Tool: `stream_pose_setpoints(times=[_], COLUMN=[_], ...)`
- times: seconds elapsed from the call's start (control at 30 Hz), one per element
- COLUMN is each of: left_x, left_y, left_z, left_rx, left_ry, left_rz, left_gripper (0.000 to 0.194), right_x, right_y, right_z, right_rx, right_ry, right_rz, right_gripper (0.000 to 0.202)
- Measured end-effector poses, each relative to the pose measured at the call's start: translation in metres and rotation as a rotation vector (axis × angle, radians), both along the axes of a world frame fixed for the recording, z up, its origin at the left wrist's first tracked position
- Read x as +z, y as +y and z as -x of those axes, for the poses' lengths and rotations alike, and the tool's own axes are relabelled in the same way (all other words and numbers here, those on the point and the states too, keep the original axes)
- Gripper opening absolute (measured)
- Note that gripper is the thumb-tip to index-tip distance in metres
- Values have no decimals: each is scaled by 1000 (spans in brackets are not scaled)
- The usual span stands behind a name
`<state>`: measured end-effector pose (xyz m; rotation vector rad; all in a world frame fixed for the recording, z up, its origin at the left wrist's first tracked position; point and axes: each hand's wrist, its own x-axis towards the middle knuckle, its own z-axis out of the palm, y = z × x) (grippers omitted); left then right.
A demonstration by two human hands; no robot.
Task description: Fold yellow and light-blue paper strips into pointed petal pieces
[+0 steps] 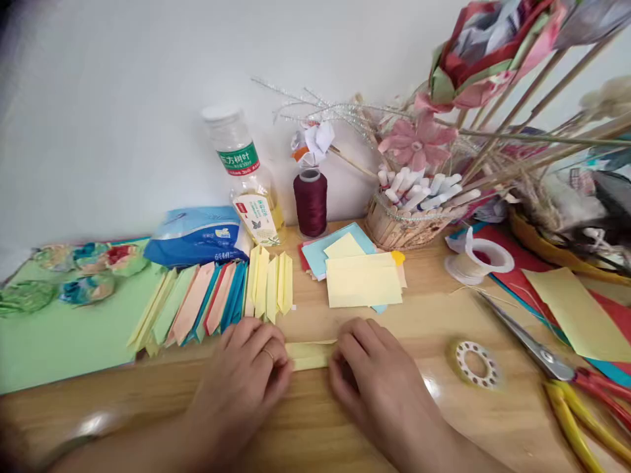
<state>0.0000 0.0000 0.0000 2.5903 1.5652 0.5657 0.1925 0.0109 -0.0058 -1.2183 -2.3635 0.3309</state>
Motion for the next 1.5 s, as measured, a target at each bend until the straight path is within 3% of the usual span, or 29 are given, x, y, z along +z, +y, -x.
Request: stream_pose_setpoints(times=[0.27,0.5,0.77,0.9,1.1,1.37,1.5], left_x=[-1,3,4,3,1,-1,-4], left_y=[0,0,-1,1,3,-2,-10], left_z=[1,1,4,9,14,14,16], left_rx=[-28,-6,22,-92,-228,-294,-326], left_ry=[36,74,-69,-136,-162,-6,88], left_rz=[-187,-58,-88,-77,-304,-396,-486], left_gripper=[18,11,8,17,26,25,28], right_x=[3,6,7,8,13,18,25], right_y=[0,2,5,6,8,-2,-6], right_z=[0,-5,-18,-23,-23,-16,-13], right_rx=[-2,27,71,126,252,300,310], right_ry=[10,41,-65,-92,-55,-253,-377], right_rz=[16,83,-67,-133,-149,-372,-403], right_gripper=[13,12,16,20,31,41,40])
